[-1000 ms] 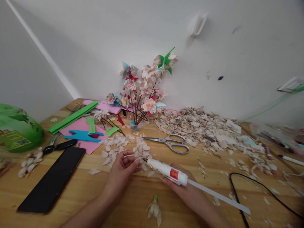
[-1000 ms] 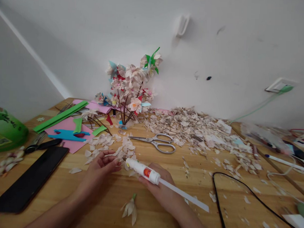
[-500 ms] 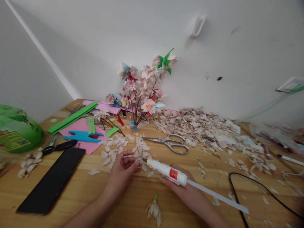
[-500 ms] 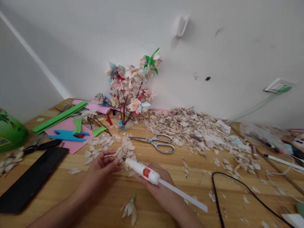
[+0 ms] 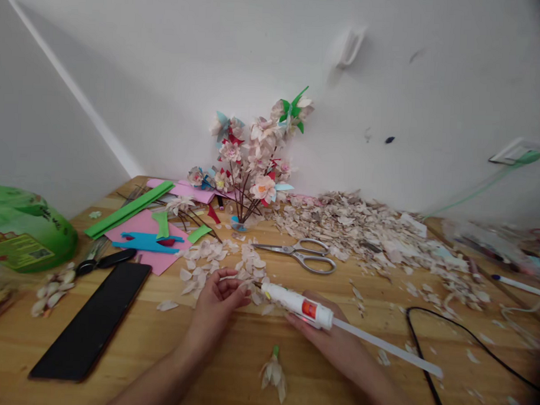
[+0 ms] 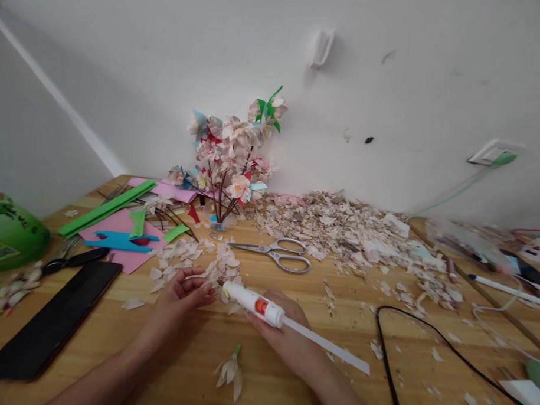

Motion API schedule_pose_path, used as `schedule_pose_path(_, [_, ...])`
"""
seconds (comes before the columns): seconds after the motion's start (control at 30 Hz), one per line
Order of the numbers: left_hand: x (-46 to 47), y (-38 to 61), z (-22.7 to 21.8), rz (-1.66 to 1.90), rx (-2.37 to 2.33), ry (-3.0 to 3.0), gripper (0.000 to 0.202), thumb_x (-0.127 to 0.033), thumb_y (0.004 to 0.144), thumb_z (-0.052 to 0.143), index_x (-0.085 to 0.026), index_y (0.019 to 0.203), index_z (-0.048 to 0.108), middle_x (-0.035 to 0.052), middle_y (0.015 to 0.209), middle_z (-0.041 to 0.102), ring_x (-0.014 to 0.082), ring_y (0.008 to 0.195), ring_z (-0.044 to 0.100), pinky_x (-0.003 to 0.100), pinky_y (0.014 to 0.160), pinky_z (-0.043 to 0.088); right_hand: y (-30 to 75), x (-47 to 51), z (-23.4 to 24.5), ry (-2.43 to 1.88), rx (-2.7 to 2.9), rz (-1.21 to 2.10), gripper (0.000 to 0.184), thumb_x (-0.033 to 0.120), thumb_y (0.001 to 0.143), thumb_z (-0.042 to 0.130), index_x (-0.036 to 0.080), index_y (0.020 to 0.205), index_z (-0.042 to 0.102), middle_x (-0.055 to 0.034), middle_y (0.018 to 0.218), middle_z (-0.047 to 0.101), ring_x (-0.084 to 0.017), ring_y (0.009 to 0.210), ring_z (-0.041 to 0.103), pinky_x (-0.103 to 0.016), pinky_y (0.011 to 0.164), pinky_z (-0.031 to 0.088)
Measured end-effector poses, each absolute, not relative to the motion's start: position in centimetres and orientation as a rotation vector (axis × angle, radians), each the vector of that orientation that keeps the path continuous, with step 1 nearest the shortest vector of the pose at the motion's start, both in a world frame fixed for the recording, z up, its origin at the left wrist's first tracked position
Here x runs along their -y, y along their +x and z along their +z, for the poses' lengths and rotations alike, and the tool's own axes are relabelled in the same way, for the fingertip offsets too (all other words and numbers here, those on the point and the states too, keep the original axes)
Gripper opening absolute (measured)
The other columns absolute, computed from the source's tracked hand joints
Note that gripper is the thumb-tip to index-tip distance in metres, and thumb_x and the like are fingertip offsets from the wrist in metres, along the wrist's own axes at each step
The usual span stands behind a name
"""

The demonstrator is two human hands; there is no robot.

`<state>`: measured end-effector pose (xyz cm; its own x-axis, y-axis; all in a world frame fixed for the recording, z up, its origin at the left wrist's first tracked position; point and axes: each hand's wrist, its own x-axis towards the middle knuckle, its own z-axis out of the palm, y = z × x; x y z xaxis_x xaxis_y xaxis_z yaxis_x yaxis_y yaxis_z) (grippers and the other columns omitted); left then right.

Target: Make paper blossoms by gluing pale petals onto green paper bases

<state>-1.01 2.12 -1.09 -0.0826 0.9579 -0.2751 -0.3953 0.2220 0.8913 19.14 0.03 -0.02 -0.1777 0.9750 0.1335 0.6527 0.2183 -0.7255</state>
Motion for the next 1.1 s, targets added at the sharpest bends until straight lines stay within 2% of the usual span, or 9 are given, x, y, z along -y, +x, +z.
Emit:
schedule_pose_path(0.17, [-2.1, -1.01, -1.09, 1.272, -1.122, 0.665, 0.046, -0.027, 0.051, 0.079, -0.017, 0.085, 0.049, -0.0033, 0.064, 0.063, 0.0147, 0.063, 0.064, 0.027, 0.061, 0.052, 19.16, -0.11, -0.02, -1.472, 1.942, 0.725, 0.018, 0.037, 0.077, 0.054, 0.023, 0.067, 0.054, 0.0014, 0.064, 0.057, -0.018, 0.06, 0.057, -0.028, 0.056, 0.046])
schedule_pose_path(0.3, [-2.15, -1.03, -1.41, 1.278, -1.121, 0.671, 0.046, -0.027, 0.052, 0.079, -0.017, 0.086, 0.049, -0.003, 0.064, 0.063, 0.0153, 0.063, 0.064, 0.029, 0.063, 0.052, 19.1, -0.19, 0.31, -1.476, 1.991, 0.725, 0.022, 0.037, 0.077, 0.055, 0.022, 0.061, 0.05, 0.002, 0.061, 0.053, -0.017, 0.056, 0.054, -0.027, 0.053, 0.043])
schedule_pose_path(0.53, [-2.1, -0.83, -1.56, 1.266, -1.121, 0.675, 0.046, -0.028, 0.053, 0.078, -0.017, 0.087, 0.049, -0.0029, 0.065, 0.062, 0.0137, 0.063, 0.063, 0.027, 0.061, 0.052, 19.16, -0.23, 0.46, -1.466, 1.943, 0.759, 0.02, 0.039, 0.078, 0.053, 0.022, 0.067, 0.053, 0.0013, 0.064, 0.055, -0.018, 0.061, 0.056, -0.028, 0.056, 0.044])
schedule_pose_path(0.73, [-2.0, -0.96, -1.32, 1.27, -1.122, 0.667, 0.046, -0.027, 0.053, 0.078, -0.017, 0.087, 0.049, -0.0026, 0.066, 0.063, 0.0145, 0.064, 0.064, 0.028, 0.062, 0.053, 19.2, -0.36, 0.63, -1.486, 2.012, 0.739, 0.022, 0.035, 0.078, 0.054, 0.021, 0.061, 0.051, 0.0022, 0.06, 0.053, -0.016, 0.056, 0.054, -0.026, 0.051, 0.041])
schedule_pose_path(0.87, [-2.05, -0.92, -1.26, 1.266, -1.143, 0.667, 0.047, -0.027, 0.051, 0.079, -0.017, 0.086, 0.049, -0.0027, 0.065, 0.063, 0.0147, 0.063, 0.064, 0.028, 0.061, 0.052, 19.21, -0.35, 0.61, -1.485, 1.966, 0.719, 0.02, 0.036, 0.078, 0.054, 0.021, 0.065, 0.053, 0.0018, 0.063, 0.055, -0.017, 0.059, 0.056, -0.026, 0.054, 0.043])
schedule_pose_path(1.1, [-1.95, -0.93, -1.49, 1.264, -1.133, 0.678, 0.046, -0.028, 0.055, 0.077, -0.017, 0.088, 0.048, -0.0026, 0.067, 0.063, 0.013, 0.065, 0.063, 0.025, 0.06, 0.052, 19.39, -0.31, 0.76, -1.454, 2.02, 0.718, 0.022, 0.036, 0.078, 0.055, 0.021, 0.062, 0.052, 0.0026, 0.061, 0.053, -0.016, 0.056, 0.054, -0.025, 0.052, 0.041])
